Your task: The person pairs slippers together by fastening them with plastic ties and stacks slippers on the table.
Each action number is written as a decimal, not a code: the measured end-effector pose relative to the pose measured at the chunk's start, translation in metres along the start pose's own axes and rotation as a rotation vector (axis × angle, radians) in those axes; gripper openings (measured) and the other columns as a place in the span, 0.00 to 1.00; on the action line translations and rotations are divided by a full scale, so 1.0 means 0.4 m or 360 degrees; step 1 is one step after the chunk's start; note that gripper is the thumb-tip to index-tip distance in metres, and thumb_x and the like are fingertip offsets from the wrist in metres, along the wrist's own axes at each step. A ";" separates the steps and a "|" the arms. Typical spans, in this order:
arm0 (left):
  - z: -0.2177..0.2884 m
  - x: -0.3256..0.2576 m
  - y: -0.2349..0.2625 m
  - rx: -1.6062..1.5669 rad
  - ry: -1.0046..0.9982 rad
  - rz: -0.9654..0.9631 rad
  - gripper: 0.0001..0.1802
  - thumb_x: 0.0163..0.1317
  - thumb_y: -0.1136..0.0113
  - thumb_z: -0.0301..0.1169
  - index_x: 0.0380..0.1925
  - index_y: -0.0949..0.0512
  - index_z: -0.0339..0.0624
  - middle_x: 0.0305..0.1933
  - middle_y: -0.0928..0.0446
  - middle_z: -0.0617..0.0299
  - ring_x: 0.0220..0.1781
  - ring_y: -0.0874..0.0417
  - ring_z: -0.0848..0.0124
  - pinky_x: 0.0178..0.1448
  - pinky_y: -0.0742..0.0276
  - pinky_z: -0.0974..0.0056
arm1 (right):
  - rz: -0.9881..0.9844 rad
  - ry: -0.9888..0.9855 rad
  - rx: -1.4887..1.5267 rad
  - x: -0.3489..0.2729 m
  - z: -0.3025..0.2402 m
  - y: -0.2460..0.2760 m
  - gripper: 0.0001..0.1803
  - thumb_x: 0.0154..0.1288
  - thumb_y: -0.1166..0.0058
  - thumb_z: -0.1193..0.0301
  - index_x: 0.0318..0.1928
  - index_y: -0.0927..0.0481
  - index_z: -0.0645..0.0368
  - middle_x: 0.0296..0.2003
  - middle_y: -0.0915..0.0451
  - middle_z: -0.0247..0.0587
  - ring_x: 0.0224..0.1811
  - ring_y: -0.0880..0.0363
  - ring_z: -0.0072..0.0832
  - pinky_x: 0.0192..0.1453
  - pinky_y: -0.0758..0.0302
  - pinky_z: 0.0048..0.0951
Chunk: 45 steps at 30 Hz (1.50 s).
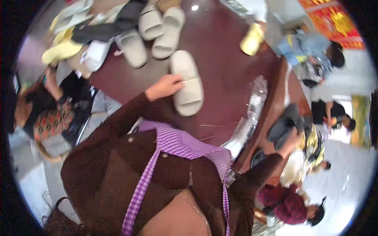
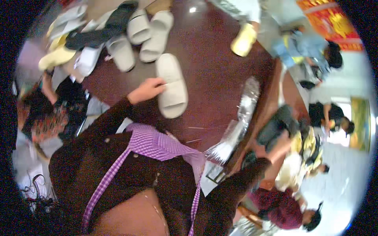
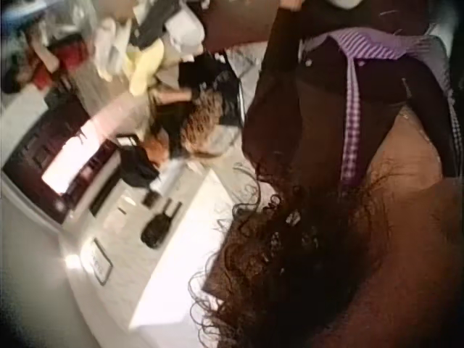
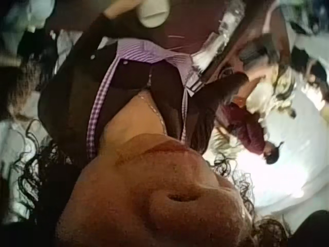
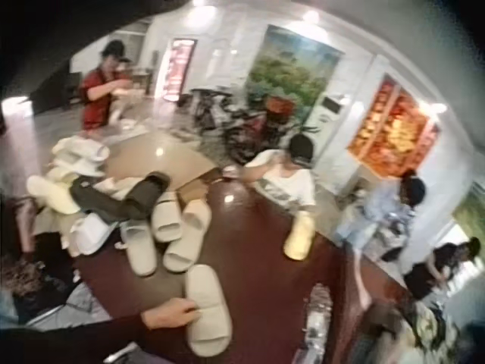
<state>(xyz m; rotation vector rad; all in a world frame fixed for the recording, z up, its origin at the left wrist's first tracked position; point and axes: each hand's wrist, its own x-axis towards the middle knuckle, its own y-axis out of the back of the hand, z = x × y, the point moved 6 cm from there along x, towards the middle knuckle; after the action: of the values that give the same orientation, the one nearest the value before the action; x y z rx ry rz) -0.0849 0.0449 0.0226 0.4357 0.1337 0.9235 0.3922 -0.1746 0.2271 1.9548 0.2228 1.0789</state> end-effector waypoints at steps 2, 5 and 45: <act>0.022 0.034 -0.042 -0.0107 -0.0087 0.0057 0.13 0.56 0.49 0.36 0.32 0.24 0.36 0.31 0.23 0.46 0.34 0.20 0.54 0.37 0.27 0.56 | -0.0083 -0.0060 -0.0009 0.013 0.105 0.033 0.15 0.60 0.49 0.67 0.41 0.23 0.67 0.36 0.20 0.50 0.31 0.24 0.30 0.39 0.27 0.31; 0.024 0.037 -0.102 -0.0307 0.0131 0.0151 0.13 0.56 0.50 0.34 0.33 0.24 0.34 0.33 0.23 0.45 0.38 0.21 0.54 0.41 0.26 0.55 | -0.0591 -0.0213 0.0577 -0.110 -0.006 -0.094 0.17 0.61 0.51 0.67 0.46 0.24 0.67 0.37 0.21 0.46 0.34 0.24 0.26 0.37 0.27 0.25; -0.262 -0.149 0.173 0.0777 0.0532 0.0874 0.09 0.56 0.55 0.30 0.32 0.28 0.37 0.36 0.25 0.45 0.39 0.24 0.47 0.43 0.28 0.48 | -0.0616 -0.1679 0.2238 -0.586 -0.079 -0.310 0.26 0.66 0.57 0.59 0.59 0.35 0.61 0.54 0.28 0.43 0.55 0.29 0.37 0.56 0.30 0.39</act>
<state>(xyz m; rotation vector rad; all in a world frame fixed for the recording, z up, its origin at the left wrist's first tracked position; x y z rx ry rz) -0.2033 0.0659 -0.0477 0.7891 0.5734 1.5102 0.2548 -0.2012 -0.0002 3.1400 0.8500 -0.7339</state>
